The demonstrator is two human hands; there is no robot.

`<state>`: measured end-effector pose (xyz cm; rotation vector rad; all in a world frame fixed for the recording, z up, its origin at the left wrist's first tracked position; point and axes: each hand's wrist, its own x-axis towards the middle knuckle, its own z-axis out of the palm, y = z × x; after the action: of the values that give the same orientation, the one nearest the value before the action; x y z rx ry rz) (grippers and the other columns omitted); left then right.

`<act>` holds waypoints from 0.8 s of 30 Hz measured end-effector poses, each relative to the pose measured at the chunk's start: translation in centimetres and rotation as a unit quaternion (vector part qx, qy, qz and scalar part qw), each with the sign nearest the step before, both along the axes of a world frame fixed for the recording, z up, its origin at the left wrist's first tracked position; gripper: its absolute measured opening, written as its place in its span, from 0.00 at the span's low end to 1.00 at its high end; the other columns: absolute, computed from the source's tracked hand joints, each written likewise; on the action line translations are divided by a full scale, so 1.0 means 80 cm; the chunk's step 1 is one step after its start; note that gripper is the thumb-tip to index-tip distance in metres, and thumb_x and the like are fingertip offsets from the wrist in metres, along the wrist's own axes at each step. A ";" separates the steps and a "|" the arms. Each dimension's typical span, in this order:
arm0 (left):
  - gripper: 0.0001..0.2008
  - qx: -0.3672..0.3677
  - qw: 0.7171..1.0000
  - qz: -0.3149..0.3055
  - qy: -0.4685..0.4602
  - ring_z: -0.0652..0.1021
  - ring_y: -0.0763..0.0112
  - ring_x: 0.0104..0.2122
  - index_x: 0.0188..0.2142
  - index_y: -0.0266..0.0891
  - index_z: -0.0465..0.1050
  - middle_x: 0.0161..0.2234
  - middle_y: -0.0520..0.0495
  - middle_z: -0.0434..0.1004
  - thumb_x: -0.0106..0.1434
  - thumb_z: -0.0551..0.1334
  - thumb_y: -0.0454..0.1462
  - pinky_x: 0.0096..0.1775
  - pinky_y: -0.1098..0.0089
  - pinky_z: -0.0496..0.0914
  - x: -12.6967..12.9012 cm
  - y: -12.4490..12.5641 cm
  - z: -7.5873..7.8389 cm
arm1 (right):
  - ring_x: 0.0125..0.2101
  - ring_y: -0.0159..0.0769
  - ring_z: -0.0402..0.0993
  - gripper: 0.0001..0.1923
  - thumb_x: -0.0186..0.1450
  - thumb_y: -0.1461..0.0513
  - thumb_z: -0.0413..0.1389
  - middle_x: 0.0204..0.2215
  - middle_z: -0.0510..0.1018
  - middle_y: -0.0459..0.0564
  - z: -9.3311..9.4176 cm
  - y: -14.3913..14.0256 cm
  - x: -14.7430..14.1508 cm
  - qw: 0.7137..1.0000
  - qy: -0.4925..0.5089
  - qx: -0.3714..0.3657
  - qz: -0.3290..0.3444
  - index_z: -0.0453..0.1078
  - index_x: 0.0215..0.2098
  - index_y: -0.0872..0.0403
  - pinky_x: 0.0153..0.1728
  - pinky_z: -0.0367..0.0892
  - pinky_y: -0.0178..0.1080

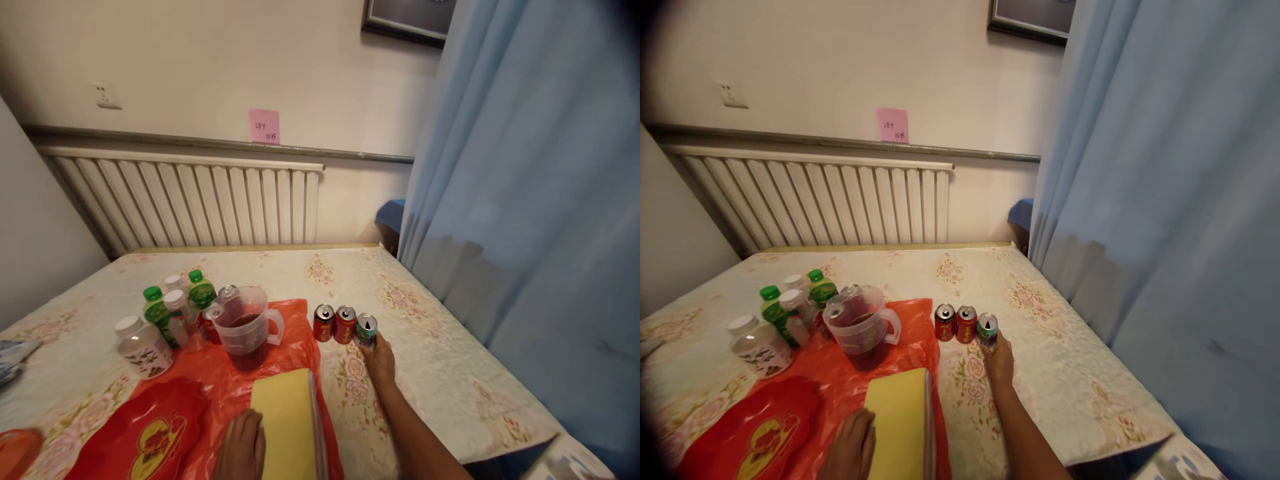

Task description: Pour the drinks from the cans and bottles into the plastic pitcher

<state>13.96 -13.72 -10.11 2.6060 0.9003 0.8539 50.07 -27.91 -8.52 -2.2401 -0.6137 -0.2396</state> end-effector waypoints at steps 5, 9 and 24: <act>0.11 0.005 1.000 -0.001 0.008 0.76 0.59 0.44 0.44 0.42 0.70 0.42 0.44 0.75 0.67 0.52 0.40 0.47 0.56 0.73 0.000 0.000 0.000 | 0.42 0.48 0.73 0.24 0.56 0.58 0.59 0.37 0.78 0.54 0.000 0.000 0.001 1.000 0.000 -0.008 -0.006 0.69 0.51 0.52 0.40 0.66 0.39; 0.12 0.005 1.000 0.002 0.017 0.75 0.59 0.45 0.44 0.42 0.70 0.43 0.44 0.75 0.67 0.52 0.40 0.48 0.55 0.73 -0.002 0.000 -0.002 | 0.42 0.48 0.73 0.23 0.56 0.58 0.59 0.37 0.78 0.53 -0.001 0.000 0.001 1.000 -0.001 -0.010 -0.005 0.68 0.51 0.52 0.40 0.66 0.39; 0.10 0.012 1.000 0.000 0.009 0.75 0.59 0.46 0.45 0.42 0.69 0.44 0.44 0.75 0.67 0.53 0.39 0.49 0.57 0.72 -0.003 -0.003 -0.001 | 0.41 0.47 0.73 0.24 0.57 0.57 0.57 0.37 0.78 0.54 -0.009 -0.001 0.002 1.000 0.011 -0.003 0.000 0.69 0.51 0.52 0.39 0.65 0.39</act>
<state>13.76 -13.94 -10.21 2.6383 0.9003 0.8471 50.27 -28.02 -9.27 -2.2467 -0.6021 -0.2123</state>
